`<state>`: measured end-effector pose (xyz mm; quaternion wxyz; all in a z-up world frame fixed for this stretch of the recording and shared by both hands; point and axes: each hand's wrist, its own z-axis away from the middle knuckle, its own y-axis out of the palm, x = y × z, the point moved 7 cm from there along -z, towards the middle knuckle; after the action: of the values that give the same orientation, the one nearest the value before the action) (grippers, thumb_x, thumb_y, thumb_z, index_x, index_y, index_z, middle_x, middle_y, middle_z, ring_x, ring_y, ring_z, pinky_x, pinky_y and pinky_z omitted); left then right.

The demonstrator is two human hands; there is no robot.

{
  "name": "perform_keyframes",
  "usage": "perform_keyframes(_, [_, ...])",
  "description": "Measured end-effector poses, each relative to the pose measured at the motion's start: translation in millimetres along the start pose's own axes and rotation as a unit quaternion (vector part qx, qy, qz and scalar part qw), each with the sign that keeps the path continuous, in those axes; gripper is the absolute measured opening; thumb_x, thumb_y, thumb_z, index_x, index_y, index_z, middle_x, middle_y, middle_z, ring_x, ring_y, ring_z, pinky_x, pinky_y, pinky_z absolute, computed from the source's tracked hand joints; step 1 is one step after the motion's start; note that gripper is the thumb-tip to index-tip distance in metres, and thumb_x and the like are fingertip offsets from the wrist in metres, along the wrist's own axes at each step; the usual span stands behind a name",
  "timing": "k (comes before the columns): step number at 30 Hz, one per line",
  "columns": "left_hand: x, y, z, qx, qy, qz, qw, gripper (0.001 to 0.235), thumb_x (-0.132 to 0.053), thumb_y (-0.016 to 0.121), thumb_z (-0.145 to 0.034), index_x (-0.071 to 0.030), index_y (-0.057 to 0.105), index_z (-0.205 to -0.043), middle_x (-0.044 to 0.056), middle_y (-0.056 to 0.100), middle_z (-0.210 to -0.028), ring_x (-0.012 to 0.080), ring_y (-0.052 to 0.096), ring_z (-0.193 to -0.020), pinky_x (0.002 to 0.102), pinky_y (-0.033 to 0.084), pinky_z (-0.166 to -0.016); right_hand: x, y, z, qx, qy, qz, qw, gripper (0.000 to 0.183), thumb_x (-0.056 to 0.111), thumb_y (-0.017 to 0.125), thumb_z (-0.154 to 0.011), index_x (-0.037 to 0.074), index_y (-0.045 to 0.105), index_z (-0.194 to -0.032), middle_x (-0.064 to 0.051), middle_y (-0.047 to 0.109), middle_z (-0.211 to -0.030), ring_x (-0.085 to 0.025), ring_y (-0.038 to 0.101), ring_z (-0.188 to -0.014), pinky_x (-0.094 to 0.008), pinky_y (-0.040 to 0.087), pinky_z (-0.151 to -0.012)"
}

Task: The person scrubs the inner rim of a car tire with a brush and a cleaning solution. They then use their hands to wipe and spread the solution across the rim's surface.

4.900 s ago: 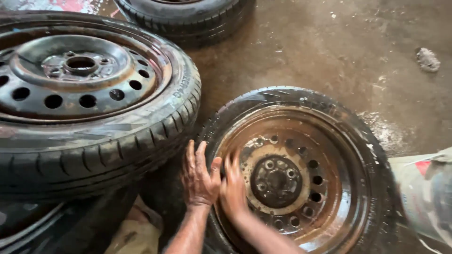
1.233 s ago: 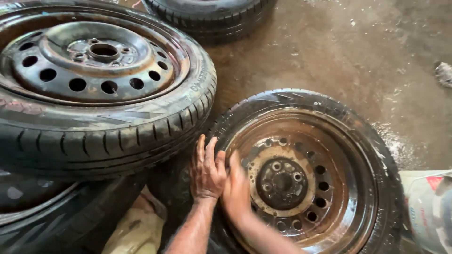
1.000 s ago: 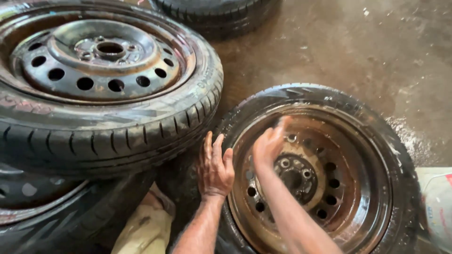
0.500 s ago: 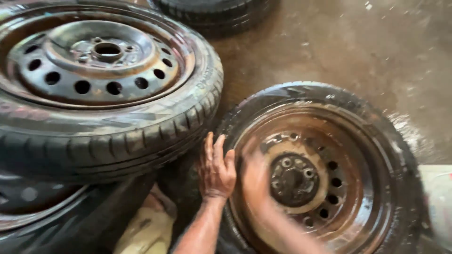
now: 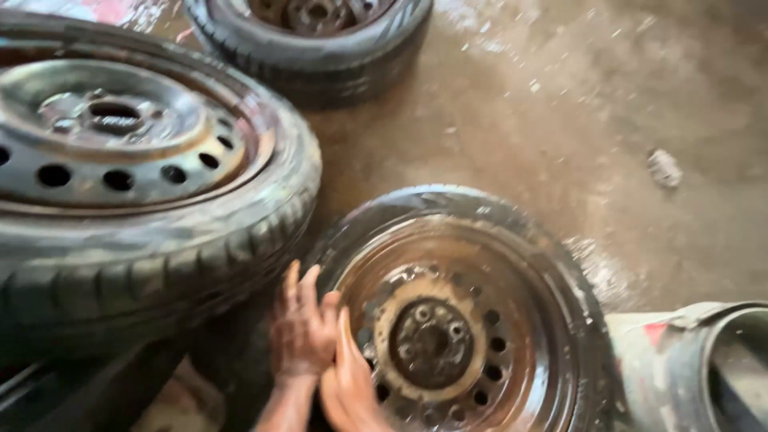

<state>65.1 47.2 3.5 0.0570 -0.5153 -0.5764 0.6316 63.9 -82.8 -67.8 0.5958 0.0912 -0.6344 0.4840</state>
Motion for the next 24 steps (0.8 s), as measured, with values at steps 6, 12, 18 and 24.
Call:
perform_keyframes(6, [7,-10,3,-0.012,-0.023,-0.003,1.0,0.046,-0.034,0.06,-0.097,-0.013,0.056,-0.137,0.02,0.052,-0.148,0.0432,0.053,-0.131,0.052,0.046,-0.105,-55,-100,-75,-0.425,0.234,-0.129,0.865,0.066,0.014,0.049,-0.097,0.012,0.032,-0.161,-0.024,0.057,-0.143,-0.039,0.066,-0.114,-0.042,0.05,-0.097])
perform_keyframes(12, [8,-11,-4,0.003,-0.054,0.02,0.998,0.046,-0.035,0.061,-0.094,-0.013,0.056,-0.135,0.022,0.051,-0.148,0.0436,0.053,-0.128,0.052,0.045,-0.102,-71,-165,-50,-0.196,0.107,-0.189,0.956,0.041,0.005,0.054,-0.092,0.002,0.063,-0.132,-0.013,0.075,-0.119,-0.02,0.072,-0.108,-0.031,0.058,-0.092])
perform_keyframes(18, [9,-7,-3,-0.015,-0.025,0.033,0.999,0.048,-0.037,0.062,-0.095,-0.013,0.056,-0.136,0.022,0.051,-0.149,0.0442,0.052,-0.13,0.051,0.045,-0.104,-28,-185,-106,-0.055,0.179,-0.008,0.982,0.027,0.02,0.066,-0.092,0.006,0.064,-0.115,-0.013,0.076,-0.11,-0.023,0.077,-0.081,-0.029,0.062,-0.059])
perform_keyframes(24, [8,-9,0,-0.011,-0.037,0.034,0.999,0.05,-0.037,0.065,-0.093,-0.013,0.056,-0.137,0.022,0.052,-0.147,0.0435,0.052,-0.13,0.052,0.044,-0.105,-54,-195,-115,0.062,-0.131,0.746,0.65,0.03,0.023,0.066,-0.098,-0.002,0.066,-0.114,-0.011,0.068,-0.103,-0.007,0.067,-0.067,-0.02,0.055,-0.048])
